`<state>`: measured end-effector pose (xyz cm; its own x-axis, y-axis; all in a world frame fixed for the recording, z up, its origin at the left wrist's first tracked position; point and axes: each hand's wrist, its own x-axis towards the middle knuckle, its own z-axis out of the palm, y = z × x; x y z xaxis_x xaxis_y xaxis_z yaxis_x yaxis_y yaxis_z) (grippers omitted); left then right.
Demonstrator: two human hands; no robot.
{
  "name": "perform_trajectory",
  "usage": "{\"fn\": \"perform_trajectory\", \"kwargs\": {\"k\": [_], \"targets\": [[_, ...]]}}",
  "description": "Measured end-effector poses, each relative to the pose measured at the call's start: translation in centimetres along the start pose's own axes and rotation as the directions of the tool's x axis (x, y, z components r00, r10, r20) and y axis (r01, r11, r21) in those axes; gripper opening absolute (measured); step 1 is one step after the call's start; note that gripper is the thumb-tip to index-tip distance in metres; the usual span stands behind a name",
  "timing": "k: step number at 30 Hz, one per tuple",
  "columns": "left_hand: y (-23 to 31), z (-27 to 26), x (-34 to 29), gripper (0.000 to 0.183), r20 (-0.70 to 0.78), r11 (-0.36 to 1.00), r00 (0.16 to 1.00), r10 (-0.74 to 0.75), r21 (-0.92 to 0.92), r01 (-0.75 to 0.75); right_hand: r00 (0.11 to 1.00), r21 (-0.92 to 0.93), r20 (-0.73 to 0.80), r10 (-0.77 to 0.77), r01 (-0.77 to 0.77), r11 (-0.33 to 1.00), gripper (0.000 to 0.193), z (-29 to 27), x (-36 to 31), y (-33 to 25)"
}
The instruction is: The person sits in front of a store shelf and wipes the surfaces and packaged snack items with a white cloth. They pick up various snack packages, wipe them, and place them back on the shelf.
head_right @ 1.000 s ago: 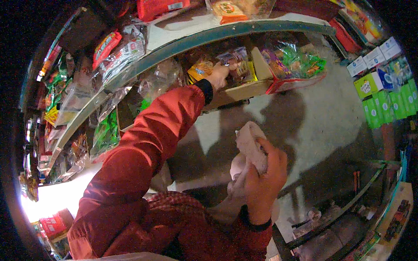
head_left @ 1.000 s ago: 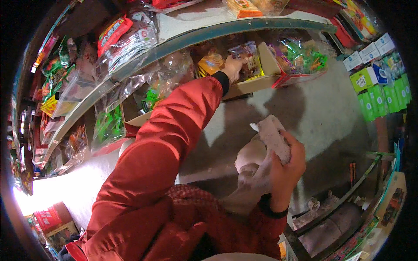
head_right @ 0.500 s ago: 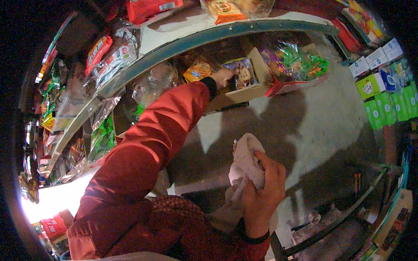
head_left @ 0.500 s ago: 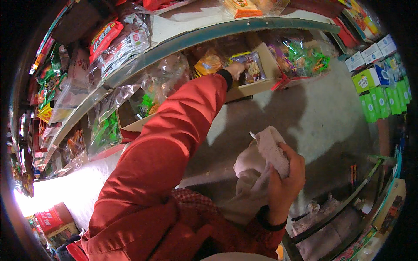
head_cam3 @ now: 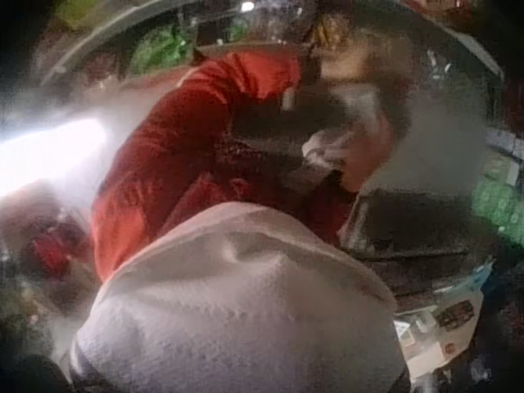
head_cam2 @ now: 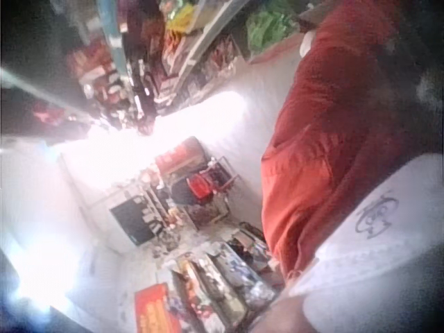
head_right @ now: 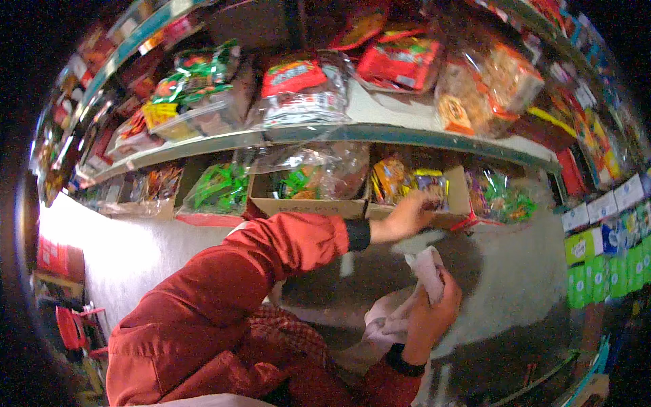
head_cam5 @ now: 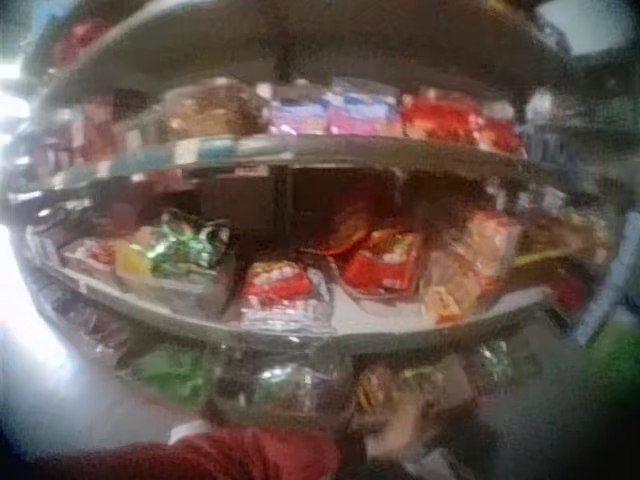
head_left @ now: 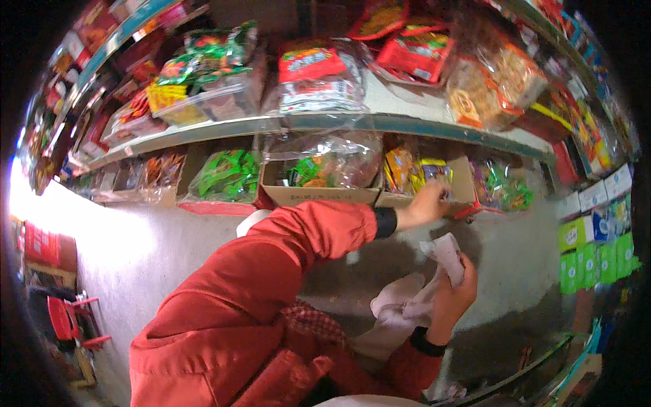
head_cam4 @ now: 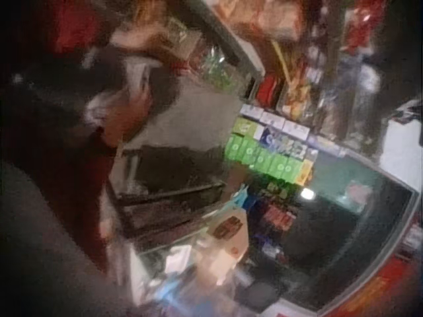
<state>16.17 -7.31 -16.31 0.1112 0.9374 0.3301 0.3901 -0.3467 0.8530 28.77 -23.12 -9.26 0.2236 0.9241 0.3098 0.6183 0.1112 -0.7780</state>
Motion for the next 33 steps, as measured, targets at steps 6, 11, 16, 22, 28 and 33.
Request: {"fn": "perform_trajectory", "kwargs": {"k": [6,11,16,22,28,33], "targets": [[12.0,-14.2,-6.3,0.009,0.249,0.863,0.832,0.497,-0.248,-0.441,0.999,-0.044,0.031,-0.041,0.043,0.998,0.040,1.4,0.1,0.1],[13.0,-26.5,-3.1,0.013,-0.055,0.909,0.925,0.375,0.215,-0.356,0.994,-0.031,0.059,-0.092,0.094,0.995,0.042,2.9,0.1,0.3],[6.9,-34.4,1.2,0.036,-0.436,0.827,0.895,0.096,0.536,0.172,0.991,-0.080,0.132,-0.008,0.018,0.997,0.043,4.3,0.2,0.5],[-0.2,-35.5,5.7,0.035,-0.561,0.736,0.784,-0.268,0.406,0.541,0.981,-0.112,0.191,-0.033,0.056,0.992,0.044,5.1,0.3,0.7],[-3.5,-37.9,8.8,0.033,0.004,0.202,0.945,-0.328,0.977,0.067,0.981,-0.123,0.169,-0.094,0.116,0.986,0.044,5.3,-0.1,0.4],[-4.8,-37.0,9.1,0.038,-0.395,0.438,0.822,-0.410,0.706,0.557,0.972,-0.143,0.216,-0.093,0.126,0.982,0.044,5.1,0.0,0.1]]}}
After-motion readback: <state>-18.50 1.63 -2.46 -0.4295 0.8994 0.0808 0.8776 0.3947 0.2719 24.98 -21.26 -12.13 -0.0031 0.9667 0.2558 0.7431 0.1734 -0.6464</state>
